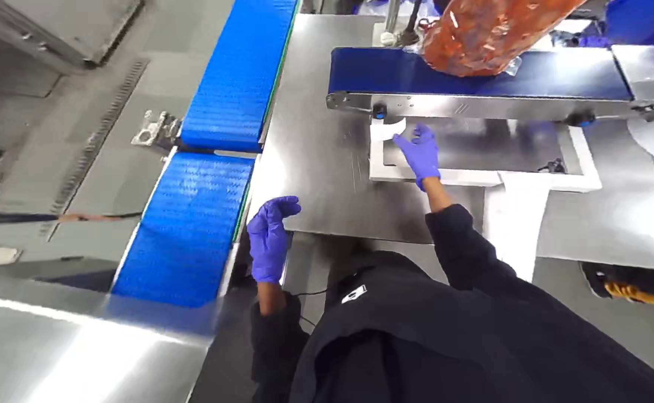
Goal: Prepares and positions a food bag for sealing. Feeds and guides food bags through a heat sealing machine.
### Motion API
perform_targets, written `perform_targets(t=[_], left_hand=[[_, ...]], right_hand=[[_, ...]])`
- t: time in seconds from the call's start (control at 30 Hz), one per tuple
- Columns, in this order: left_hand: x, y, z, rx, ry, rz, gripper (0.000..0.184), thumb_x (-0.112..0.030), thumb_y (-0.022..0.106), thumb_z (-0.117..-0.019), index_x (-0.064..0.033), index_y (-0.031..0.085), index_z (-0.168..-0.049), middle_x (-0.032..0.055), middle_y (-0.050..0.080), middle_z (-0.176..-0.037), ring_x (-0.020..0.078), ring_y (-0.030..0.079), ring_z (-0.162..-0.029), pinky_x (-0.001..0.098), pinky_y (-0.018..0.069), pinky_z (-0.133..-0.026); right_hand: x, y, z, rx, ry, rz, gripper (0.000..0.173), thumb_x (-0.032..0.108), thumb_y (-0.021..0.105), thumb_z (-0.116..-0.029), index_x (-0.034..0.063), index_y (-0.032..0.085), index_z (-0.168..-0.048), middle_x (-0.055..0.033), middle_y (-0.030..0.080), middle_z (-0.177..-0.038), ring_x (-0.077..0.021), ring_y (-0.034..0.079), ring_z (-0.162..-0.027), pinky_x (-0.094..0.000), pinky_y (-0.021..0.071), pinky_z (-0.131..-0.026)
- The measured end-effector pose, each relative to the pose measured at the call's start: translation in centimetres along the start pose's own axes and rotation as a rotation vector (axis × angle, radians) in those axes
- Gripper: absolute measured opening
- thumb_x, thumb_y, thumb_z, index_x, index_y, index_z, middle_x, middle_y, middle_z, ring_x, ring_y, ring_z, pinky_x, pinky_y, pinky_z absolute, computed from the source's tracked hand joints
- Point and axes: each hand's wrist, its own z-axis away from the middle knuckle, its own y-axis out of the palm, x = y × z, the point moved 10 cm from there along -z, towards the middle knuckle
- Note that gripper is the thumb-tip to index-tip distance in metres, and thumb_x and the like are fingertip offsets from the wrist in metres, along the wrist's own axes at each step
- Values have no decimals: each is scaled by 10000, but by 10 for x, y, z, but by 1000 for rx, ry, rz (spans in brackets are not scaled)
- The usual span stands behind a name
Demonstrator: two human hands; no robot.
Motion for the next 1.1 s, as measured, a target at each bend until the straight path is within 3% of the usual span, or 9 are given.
perform_targets(t=[0.03, 0.1, 0.17, 0.27, 0.4, 0.57, 0.77, 0.87, 1.1], left_hand=[[2, 0, -14, 20, 10, 17, 452, -246, 283, -1122, -46, 685, -1074, -78, 753, -936, 21, 712, -888, 258, 595, -884], [10, -1, -45, 41, 27, 58, 423, -219, 295, -1118, -63, 687, -1082, -96, 751, -940, 17, 709, -882, 248, 594, -876], [19, -6, -75, 54, 38, 70, 419, -212, 289, -1118, -60, 679, -1100, -98, 752, -956, 19, 711, -890, 251, 594, -883], [29, -15, -117, 60, 75, 66, 459, -250, 257, -1115, -42, 666, -1111, -87, 744, -943, 28, 706, -890, 261, 585, -898], [50, -23, -158, 41, 123, 186, 463, -278, 249, -1117, -98, 676, -1107, -68, 753, -934, 86, 725, -889, 308, 600, -886], [70, 15, -178, 184, 74, 251, 471, -327, 276, -1115, -95, 684, -1092, -74, 753, -926, 66, 718, -894, 271, 593, -879], [83, 38, -173, 329, 24, 238, 449, -256, 287, -1102, -49, 683, -1064, -58, 755, -898, 62, 724, -883, 269, 592, -902], [92, 26, -170, 319, -15, 218, 438, -265, 298, -1098, -55, 682, -1065, -68, 751, -894, 54, 718, -886, 259, 587, -901], [113, 0, -157, 241, -117, 190, 423, -242, 323, -1073, -23, 684, -1052, -56, 750, -859, 47, 720, -844, 252, 594, -873]], right_hand=[[-1, 11, -9, 8, 42, 15, 886, 452, 794, -864, 67, 379, -1545, -261, 525, -1433, -451, 570, -1223, -639, 488, -962], [1, 23, -32, -54, 78, 40, 686, 391, 782, -888, 22, 529, -1408, -279, 608, -1281, -453, 605, -1143, -646, 496, -922], [5, 23, -49, -139, 82, 34, 366, 284, 726, -946, -9, 691, -1163, -245, 694, -1049, -406, 663, -988, -611, 513, -869], [16, 4, -39, -278, 58, -62, 241, 202, 731, -940, -9, 736, -1056, -175, 722, -952, -293, 688, -897, -506, 540, -861], [61, -82, -7, -616, -100, -315, 214, 189, 750, -922, 11, 703, -1031, -70, 678, -860, -127, 618, -741, -342, 539, -715], [154, -190, -7, -848, -414, -573, 94, 131, 745, -902, 71, 677, -928, 24, 691, -828, -61, 668, -792, -282, 580, -779], [222, -223, -55, -797, -458, -492, 143, 137, 769, -885, 46, 693, -963, -5, 698, -846, -67, 679, -796, -264, 581, -770], [234, -221, -73, -780, -369, -414, 163, 172, 787, -880, 62, 685, -942, 5, 669, -819, -51, 643, -755, -252, 545, -723], [239, -210, -102, -771, -253, -204, 303, 256, 800, -854, 54, 709, -1062, -45, 692, -946, -116, 649, -876, -341, 528, -828]])
